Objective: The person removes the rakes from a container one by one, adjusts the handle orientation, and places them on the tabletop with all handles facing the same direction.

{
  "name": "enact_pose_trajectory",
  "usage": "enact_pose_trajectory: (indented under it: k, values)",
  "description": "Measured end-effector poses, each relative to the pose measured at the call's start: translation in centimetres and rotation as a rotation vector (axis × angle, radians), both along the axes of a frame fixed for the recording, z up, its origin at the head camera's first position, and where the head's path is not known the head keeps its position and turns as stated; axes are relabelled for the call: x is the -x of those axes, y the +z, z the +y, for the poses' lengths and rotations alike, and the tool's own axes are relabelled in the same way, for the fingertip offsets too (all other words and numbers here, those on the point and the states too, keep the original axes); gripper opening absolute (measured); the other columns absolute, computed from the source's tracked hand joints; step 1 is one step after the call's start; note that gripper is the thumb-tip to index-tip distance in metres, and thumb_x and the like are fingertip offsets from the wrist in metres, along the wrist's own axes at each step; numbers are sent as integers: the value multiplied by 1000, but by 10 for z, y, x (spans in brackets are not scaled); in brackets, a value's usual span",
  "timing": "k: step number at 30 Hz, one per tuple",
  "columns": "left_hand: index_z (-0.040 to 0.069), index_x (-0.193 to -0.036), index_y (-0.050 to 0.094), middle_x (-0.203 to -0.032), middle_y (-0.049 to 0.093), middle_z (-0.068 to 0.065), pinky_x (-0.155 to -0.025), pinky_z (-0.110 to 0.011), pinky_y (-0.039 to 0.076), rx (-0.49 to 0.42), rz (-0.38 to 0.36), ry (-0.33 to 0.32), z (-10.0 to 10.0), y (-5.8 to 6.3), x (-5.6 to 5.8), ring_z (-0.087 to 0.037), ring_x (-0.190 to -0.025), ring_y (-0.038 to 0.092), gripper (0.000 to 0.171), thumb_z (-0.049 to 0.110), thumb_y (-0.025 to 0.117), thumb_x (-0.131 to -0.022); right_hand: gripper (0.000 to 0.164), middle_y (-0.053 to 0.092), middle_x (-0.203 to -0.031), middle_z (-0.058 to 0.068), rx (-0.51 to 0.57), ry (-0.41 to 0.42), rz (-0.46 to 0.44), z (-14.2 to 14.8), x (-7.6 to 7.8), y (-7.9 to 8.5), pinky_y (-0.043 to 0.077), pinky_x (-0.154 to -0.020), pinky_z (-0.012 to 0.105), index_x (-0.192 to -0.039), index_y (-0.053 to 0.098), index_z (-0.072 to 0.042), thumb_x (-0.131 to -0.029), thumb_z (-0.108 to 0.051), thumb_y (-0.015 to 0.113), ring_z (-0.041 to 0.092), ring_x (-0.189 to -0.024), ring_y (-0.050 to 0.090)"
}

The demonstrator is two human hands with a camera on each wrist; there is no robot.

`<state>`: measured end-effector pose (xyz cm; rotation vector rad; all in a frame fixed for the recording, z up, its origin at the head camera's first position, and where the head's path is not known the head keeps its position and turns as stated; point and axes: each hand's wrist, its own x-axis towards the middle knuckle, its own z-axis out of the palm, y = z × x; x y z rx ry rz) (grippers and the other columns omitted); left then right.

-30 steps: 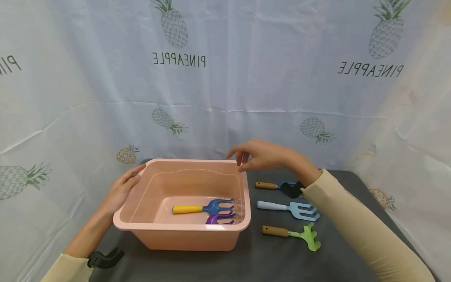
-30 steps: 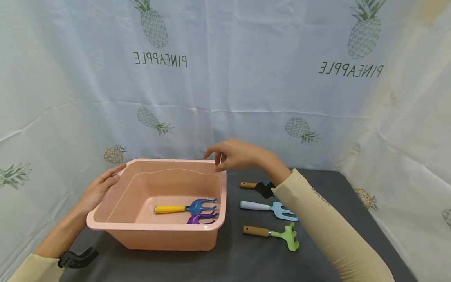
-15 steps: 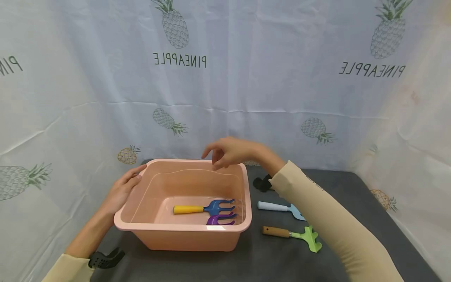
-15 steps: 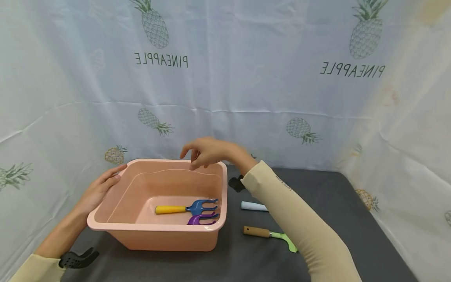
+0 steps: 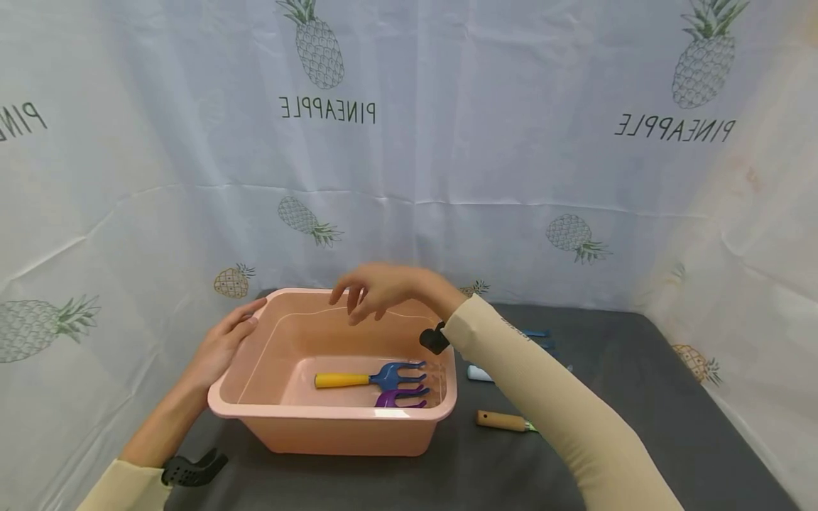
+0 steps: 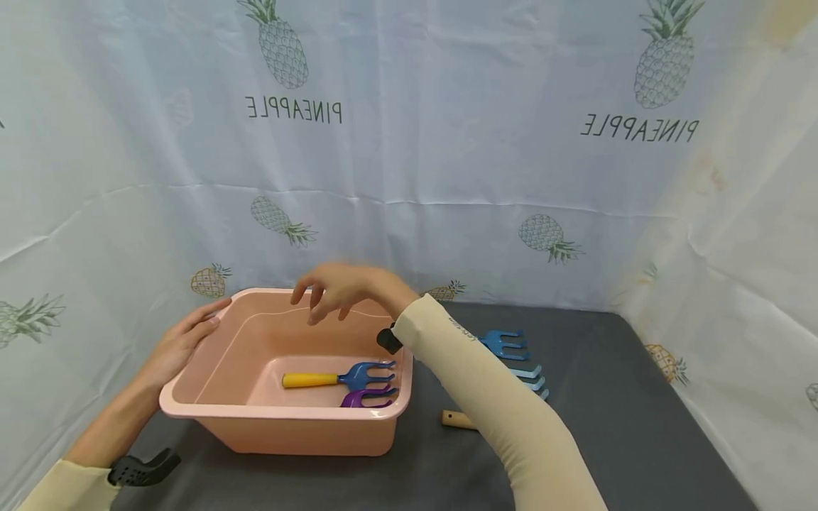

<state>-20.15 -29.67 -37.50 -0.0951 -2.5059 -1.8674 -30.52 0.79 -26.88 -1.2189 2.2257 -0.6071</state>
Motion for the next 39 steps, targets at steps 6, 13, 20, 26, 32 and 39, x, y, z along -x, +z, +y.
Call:
enact_pose_trajectory:
  k: [6,13,20,26,32,39]
  values:
    - [15,-165,28,-160,39,-13,-87,-15,54,17,-4,9,2,0,0,12,-111,57,65,47,44,-110,47,69,-128,12,-19,5,-55,-15,2,-19,63,-86,46,-142,60,-15,-97,-15,73,17,-106,71]
    - [16,-166,25,-162,34,-17,-88,-17,55,2,-12,-6,0,0,-1,11,-112,58,65,47,42,-111,49,65,-137,17,-106,-10,-75,-30,5,-39,62,-88,46,-144,58,-18,-97,-18,72,19,-107,69]
    - [15,-165,27,-159,38,-14,-87,-17,55,20,0,-1,-1,-1,-2,12,-111,58,65,47,43,-111,54,55,-148,18,-130,-36,-158,-38,4,-54,56,-101,54,-149,54,-15,-97,-16,69,26,-122,61]
    - [15,-165,29,-154,44,-4,-87,-15,54,16,8,8,-1,0,-2,12,-112,58,64,46,44,-111,55,60,-141,12,-138,-35,-175,-44,4,-67,58,-97,45,-146,55,-16,-94,-19,73,23,-117,65]
    - [14,-164,31,-152,46,-6,-86,-15,53,43,12,30,1,0,0,12,-108,57,62,43,45,-111,59,59,-141,16,-129,-62,-233,-48,5,-78,59,-97,48,-146,54,-14,-92,-16,75,30,-118,68]
    - [14,-165,29,-160,37,-19,-86,-15,54,51,10,35,2,0,-1,13,-107,58,62,44,43,-111,54,64,-135,14,-115,-80,-211,-49,6,-91,60,-93,47,-143,59,-14,-92,-18,76,30,-114,68]
